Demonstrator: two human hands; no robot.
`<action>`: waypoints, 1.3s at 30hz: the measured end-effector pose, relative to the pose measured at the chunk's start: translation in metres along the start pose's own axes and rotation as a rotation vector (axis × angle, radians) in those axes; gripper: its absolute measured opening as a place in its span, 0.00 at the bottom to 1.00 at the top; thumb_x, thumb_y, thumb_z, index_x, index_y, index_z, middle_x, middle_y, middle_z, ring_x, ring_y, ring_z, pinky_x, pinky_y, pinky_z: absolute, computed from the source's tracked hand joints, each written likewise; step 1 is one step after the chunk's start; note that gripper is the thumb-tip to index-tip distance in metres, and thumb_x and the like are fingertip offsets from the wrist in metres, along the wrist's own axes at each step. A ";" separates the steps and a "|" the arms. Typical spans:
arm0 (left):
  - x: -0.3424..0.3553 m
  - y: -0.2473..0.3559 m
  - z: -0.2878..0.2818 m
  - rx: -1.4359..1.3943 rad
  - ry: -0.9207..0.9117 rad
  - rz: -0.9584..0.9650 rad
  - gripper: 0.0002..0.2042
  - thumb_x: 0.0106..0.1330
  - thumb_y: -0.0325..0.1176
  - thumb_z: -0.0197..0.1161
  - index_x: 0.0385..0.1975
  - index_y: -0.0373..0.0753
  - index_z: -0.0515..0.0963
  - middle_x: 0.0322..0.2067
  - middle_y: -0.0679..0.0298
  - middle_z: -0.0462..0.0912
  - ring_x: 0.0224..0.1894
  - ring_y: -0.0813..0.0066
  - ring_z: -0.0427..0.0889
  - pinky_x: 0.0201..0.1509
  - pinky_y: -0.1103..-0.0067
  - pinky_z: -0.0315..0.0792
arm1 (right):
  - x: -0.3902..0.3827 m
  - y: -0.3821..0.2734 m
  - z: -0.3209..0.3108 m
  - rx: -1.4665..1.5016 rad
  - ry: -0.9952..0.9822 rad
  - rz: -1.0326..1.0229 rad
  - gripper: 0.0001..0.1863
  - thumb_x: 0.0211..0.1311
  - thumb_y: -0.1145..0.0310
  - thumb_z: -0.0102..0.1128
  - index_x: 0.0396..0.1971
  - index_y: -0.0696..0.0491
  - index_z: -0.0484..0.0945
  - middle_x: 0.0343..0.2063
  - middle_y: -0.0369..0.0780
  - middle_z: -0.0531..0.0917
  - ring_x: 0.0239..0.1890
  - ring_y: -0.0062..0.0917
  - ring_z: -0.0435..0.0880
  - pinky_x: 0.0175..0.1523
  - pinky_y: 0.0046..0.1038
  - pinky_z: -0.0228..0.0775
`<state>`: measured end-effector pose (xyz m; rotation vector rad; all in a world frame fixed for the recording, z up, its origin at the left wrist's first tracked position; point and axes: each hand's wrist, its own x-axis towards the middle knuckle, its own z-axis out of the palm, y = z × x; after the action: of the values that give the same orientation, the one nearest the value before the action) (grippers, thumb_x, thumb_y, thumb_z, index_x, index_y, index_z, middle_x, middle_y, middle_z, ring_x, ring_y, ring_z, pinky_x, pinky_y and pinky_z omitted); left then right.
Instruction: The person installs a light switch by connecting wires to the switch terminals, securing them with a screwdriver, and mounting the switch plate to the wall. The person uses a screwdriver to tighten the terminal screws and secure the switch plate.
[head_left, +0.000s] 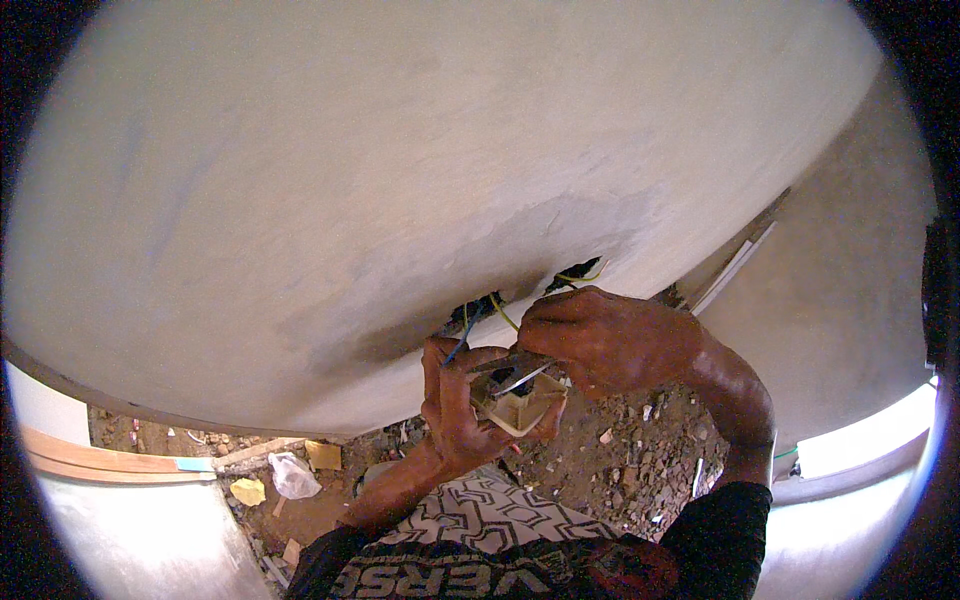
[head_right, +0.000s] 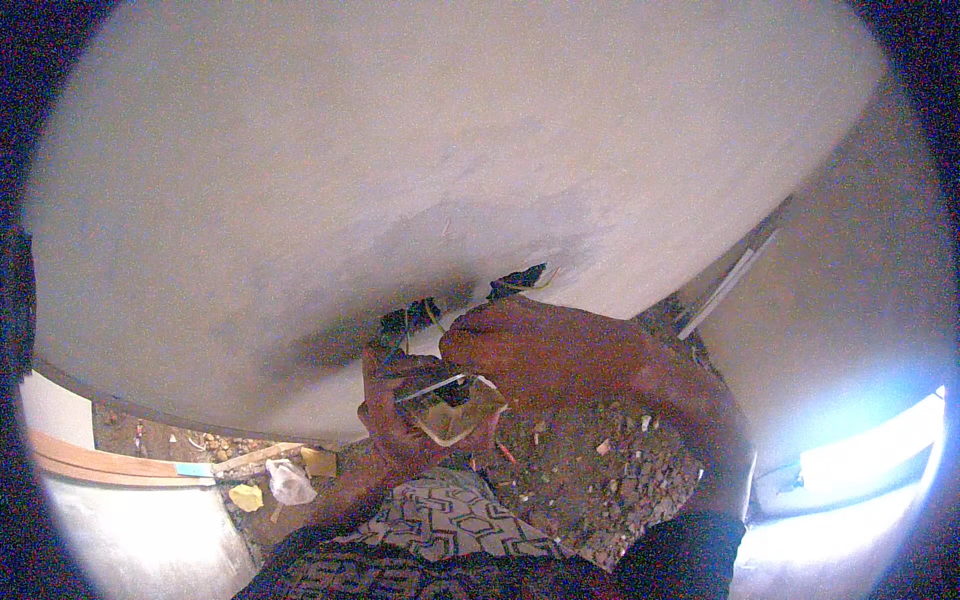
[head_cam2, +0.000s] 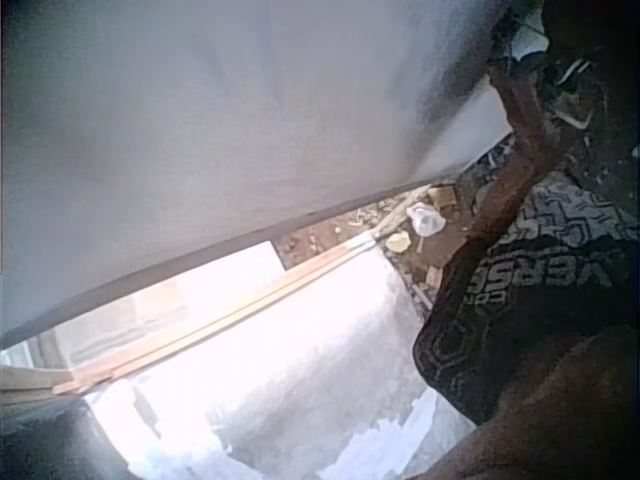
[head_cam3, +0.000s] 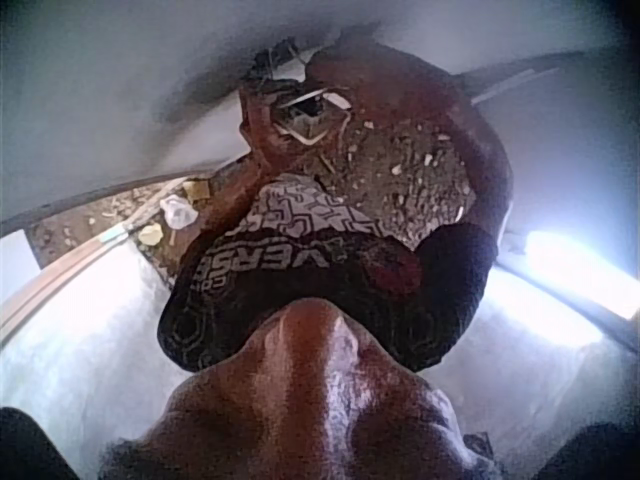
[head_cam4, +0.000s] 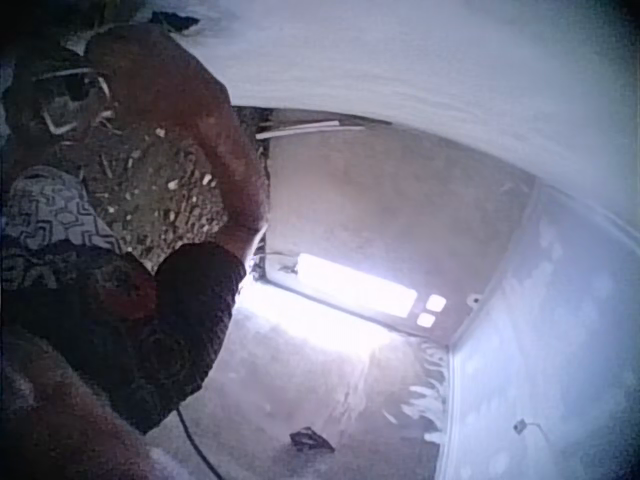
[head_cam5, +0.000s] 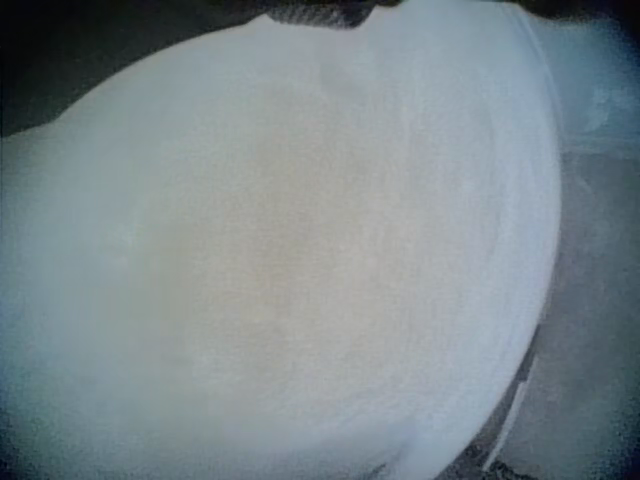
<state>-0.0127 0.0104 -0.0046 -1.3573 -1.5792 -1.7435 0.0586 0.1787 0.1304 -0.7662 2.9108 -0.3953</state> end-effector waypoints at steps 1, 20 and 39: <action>0.006 0.004 -0.002 0.051 -0.019 0.039 0.32 0.44 0.40 0.82 0.46 0.34 0.73 0.38 0.57 0.78 0.37 0.55 0.74 0.36 0.64 0.69 | -0.002 0.002 0.003 0.015 0.008 0.003 0.26 0.41 0.77 0.61 0.47 0.62 0.72 0.41 0.50 0.78 0.47 0.47 0.78 0.53 0.42 0.73; -0.021 -0.001 0.006 0.007 0.047 0.051 0.35 0.41 0.41 0.83 0.47 0.35 0.72 0.38 0.57 0.78 0.36 0.57 0.73 0.34 0.66 0.68 | 0.000 -0.012 -0.002 -0.048 -0.142 0.073 0.25 0.46 0.72 0.64 0.48 0.58 0.73 0.45 0.50 0.78 0.52 0.46 0.78 0.58 0.40 0.72; -0.003 0.002 0.001 0.035 -0.026 -0.007 0.36 0.40 0.41 0.84 0.47 0.35 0.71 0.36 0.57 0.76 0.35 0.60 0.74 0.32 0.69 0.70 | 0.002 0.002 -0.004 -0.001 -0.139 0.000 0.17 0.53 0.71 0.62 0.43 0.58 0.73 0.41 0.51 0.79 0.46 0.48 0.80 0.51 0.43 0.74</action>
<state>-0.0098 0.0096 -0.0067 -1.3648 -1.6223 -1.7005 0.0556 0.1801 0.1342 -0.7618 2.7819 -0.3259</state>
